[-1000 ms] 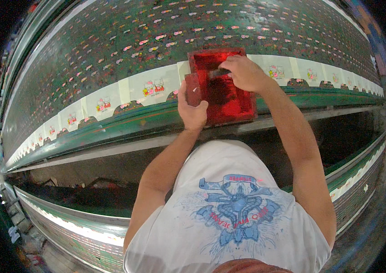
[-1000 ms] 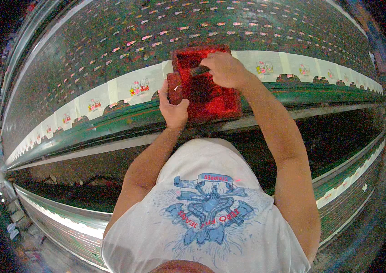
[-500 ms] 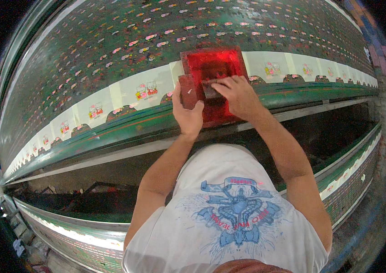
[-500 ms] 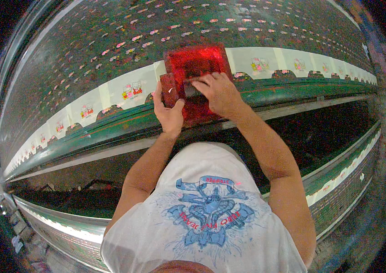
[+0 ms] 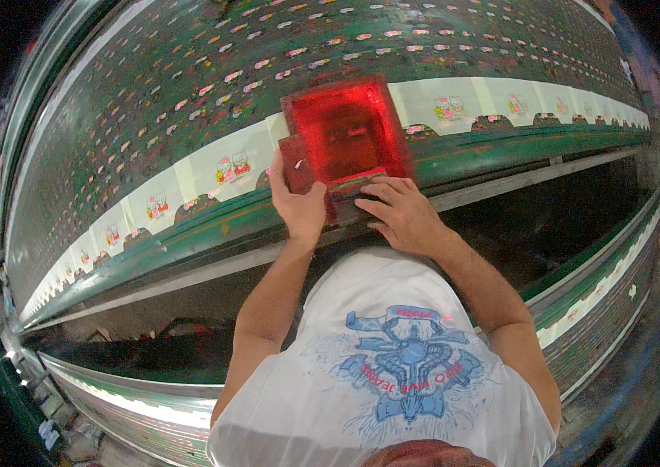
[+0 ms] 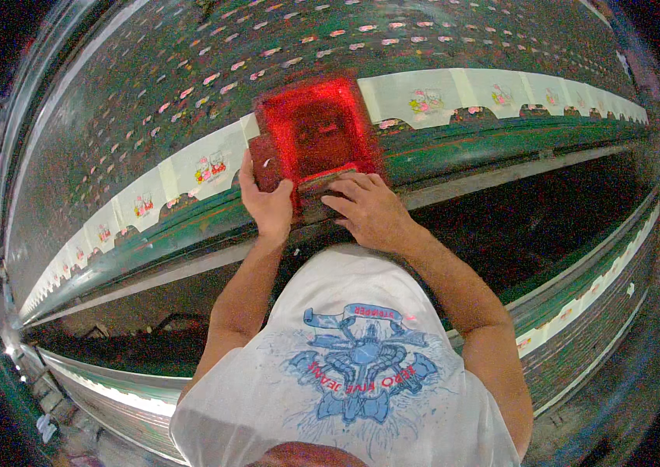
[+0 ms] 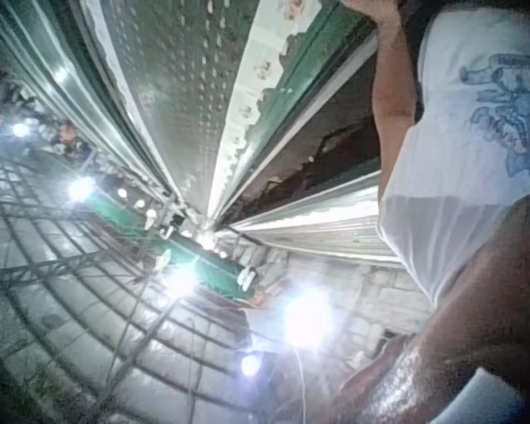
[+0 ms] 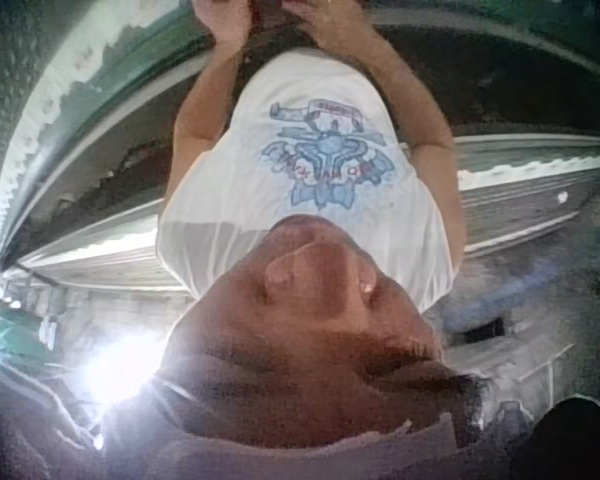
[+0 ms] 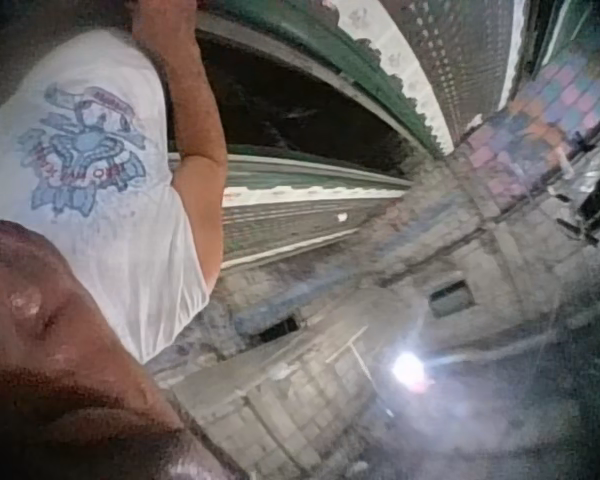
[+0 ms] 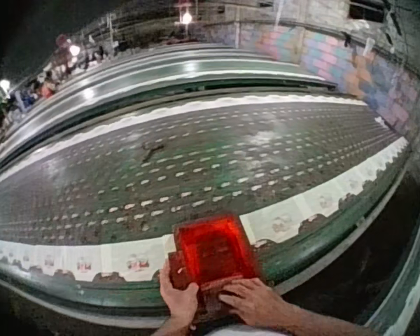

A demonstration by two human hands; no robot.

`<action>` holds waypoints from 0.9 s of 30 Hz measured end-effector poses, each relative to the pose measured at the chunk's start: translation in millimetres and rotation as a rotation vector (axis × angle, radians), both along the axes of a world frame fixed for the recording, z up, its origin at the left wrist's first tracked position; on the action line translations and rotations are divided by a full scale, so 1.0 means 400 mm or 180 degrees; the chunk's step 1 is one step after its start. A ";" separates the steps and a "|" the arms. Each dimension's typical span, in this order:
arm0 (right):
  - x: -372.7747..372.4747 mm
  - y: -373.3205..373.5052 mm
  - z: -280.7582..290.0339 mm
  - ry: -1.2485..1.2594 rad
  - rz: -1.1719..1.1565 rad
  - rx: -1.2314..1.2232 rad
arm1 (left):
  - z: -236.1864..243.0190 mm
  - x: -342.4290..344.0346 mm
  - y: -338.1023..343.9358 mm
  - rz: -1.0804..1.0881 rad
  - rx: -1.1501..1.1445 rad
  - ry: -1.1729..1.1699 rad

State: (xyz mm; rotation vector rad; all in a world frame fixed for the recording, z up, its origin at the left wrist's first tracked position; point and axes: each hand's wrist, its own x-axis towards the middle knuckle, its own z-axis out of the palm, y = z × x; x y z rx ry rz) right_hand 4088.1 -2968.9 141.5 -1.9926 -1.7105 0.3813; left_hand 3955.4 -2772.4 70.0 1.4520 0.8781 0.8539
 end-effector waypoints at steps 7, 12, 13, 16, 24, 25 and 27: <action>0.069 -0.136 -0.052 0.1015 -0.1512 0.0563 | 0.023 0.027 -0.032 0.0078 0.0402 0.0025; 0.168 -0.243 -0.066 0.1355 -0.1604 0.0693 | 0.032 0.140 -0.124 0.0002 0.0398 -0.0174; 0.191 -0.265 -0.063 0.1311 -0.1616 0.0673 | 0.021 0.168 -0.144 -0.0023 0.0332 -0.0207; 0.269 -0.339 -0.070 0.1142 -0.1651 0.0643 | 0.021 0.261 -0.223 0.0017 0.0180 -0.0227; 0.451 -0.493 -0.062 0.0989 -0.1473 0.0678 | -0.040 0.420 -0.361 0.0036 0.0043 -0.0209; 0.468 -0.504 -0.063 0.0991 -0.1437 0.0678 | -0.051 0.428 -0.370 0.0061 0.0159 -0.0072; 0.491 -0.523 -0.064 0.0898 -0.1351 0.0665 | -0.030 0.448 -0.389 0.0072 -0.0062 -0.0176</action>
